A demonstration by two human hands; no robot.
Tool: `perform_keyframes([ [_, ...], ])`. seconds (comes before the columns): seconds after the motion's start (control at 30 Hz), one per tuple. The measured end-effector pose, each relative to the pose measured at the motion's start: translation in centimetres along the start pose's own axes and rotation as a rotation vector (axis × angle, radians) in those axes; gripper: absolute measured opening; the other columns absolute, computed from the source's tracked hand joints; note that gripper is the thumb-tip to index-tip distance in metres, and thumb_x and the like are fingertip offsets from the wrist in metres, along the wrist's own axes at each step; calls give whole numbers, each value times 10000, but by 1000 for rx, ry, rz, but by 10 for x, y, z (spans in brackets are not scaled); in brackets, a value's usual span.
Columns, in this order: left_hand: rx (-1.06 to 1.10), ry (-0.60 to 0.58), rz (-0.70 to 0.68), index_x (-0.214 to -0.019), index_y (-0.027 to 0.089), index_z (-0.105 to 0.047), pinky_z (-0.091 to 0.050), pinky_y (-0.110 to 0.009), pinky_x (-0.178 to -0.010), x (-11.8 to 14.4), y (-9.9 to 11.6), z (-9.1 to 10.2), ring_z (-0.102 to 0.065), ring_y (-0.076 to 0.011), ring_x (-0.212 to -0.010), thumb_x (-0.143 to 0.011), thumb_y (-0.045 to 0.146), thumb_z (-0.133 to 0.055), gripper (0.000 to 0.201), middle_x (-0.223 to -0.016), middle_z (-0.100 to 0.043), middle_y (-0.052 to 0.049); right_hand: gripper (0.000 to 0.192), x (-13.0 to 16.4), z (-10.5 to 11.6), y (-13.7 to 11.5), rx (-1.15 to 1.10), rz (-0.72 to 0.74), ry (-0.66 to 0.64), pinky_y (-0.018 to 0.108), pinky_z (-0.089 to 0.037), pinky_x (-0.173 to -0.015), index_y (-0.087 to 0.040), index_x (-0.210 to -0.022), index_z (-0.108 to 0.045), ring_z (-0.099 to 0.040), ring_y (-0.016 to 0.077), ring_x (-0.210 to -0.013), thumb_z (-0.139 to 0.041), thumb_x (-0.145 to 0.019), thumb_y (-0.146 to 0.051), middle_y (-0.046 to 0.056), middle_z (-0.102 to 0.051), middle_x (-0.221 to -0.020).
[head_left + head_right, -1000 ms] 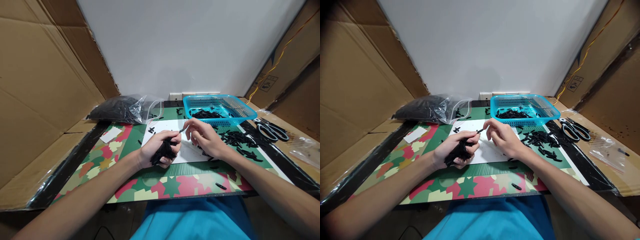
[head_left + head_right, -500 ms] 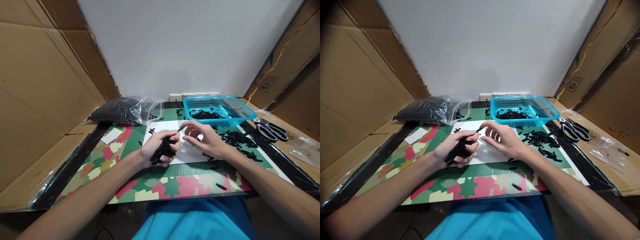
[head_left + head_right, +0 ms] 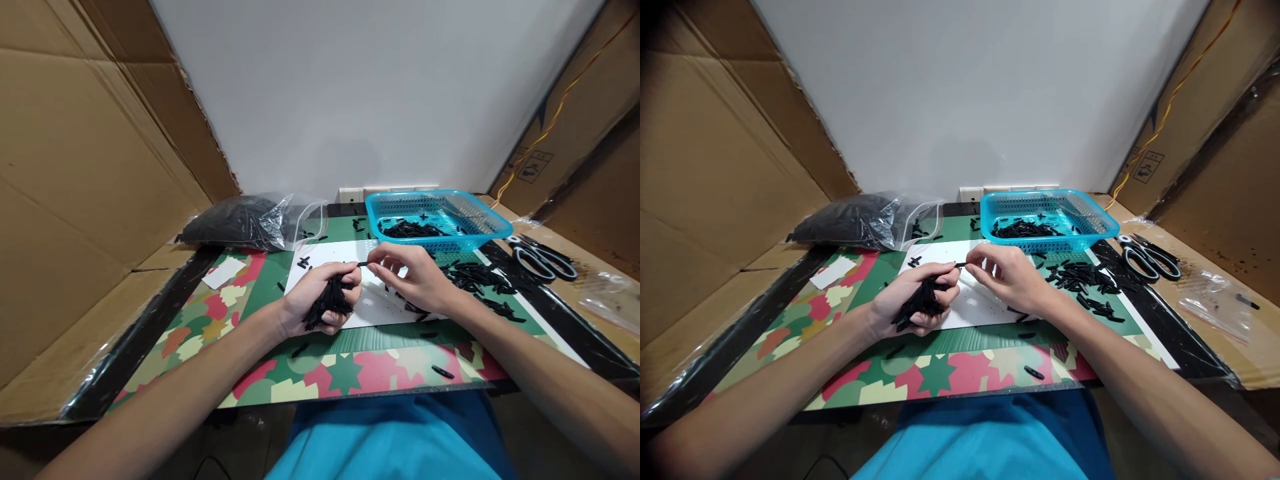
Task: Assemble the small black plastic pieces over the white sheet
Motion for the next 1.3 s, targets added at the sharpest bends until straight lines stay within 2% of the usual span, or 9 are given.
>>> perform_keyframes([
  [0.2,-11,3,-3,-804,236,-389,-247,-148,-262,0,0,0,-349,-67,-319,-956,477,-588,348,-638,-354,86,175,2,1,0,84,32,24,253,-405,-592,-201,-948,-641,-551,130,-624,-545,-1039,-316,11,-658,-786],
  [0.47,4,51,-93,-795,230,-385,-261,-147,-277,5,11,2,-357,-59,-323,-954,441,-598,339,-641,-361,87,262,2,37,11,720,-33,384,380,-366,-774,-211,-765,-578,-544,223,-751,-526,-1018,-261,43,-649,-727],
  [0.6,34,85,-167,-776,226,-375,-249,-144,-268,8,18,3,-337,-57,-331,-945,384,-604,326,-637,-341,92,215,4,42,16,991,-65,404,426,-359,-802,-190,-980,-661,-521,299,-898,-478,-1040,-287,119,-667,-902],
  [0.67,57,101,-223,-772,223,-384,-258,-147,-265,8,22,5,-331,-55,-334,-947,356,-596,306,-640,-343,92,227,4,33,11,977,-30,348,427,-366,-805,-173,-1113,-656,-516,308,-938,-465,-1052,-280,144,-664,-999],
  [0.73,83,131,-295,-776,218,-403,-264,-150,-262,8,26,10,-331,-52,-337,-950,318,-585,271,-649,-367,87,209,4,13,-2,885,80,232,412,-379,-811,-169,-1099,-653,-515,290,-939,-460,-1059,-241,142,-665,-1016],
  [0.83,132,183,-374,-774,214,-422,-265,-157,-253,7,30,18,-331,-54,-330,-965,277,-549,238,-641,-374,84,217,10,-37,-38,722,480,-182,365,-388,-769,-171,-926,-642,-518,224,-831,-474,-1063,-190,84,-655,-895],
  [0.9,172,209,-394,-765,215,-423,-266,-162,-248,7,33,22,-336,-60,-325,-980,274,-518,243,-627,-357,83,198,17,-64,-59,680,640,-373,357,-399,-760,-167,-926,-637,-548,211,-834,-497,-1064,-180,61,-663,-894],
  [1.13,223,298,-404,-737,214,-410,-244,-157,-251,10,36,26,-326,-60,-325,-940,250,-551,249,-604,-344,85,140,15,-109,-101,649,669,-410,343,-399,-590,-155,-884,-642,-625,233,-796,-568,-968,-70,68,-670,-831],
  [1.3,146,311,-416,-735,217,-399,-229,-155,-258,9,36,26,-327,-59,-329,-915,270,-569,254,-604,-358,82,145,15,-104,-105,586,721,-387,315,-296,-446,-166,-902,-611,-607,199,-708,-530,-997,-92,35,-636,-788],
])
Point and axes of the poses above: each hand's wrist, its own x-axis away from the middle knuckle, its own z-axis out of the back of the hand, y = z × x, the point moved 5 cm from there along -x, towards the middle knuckle
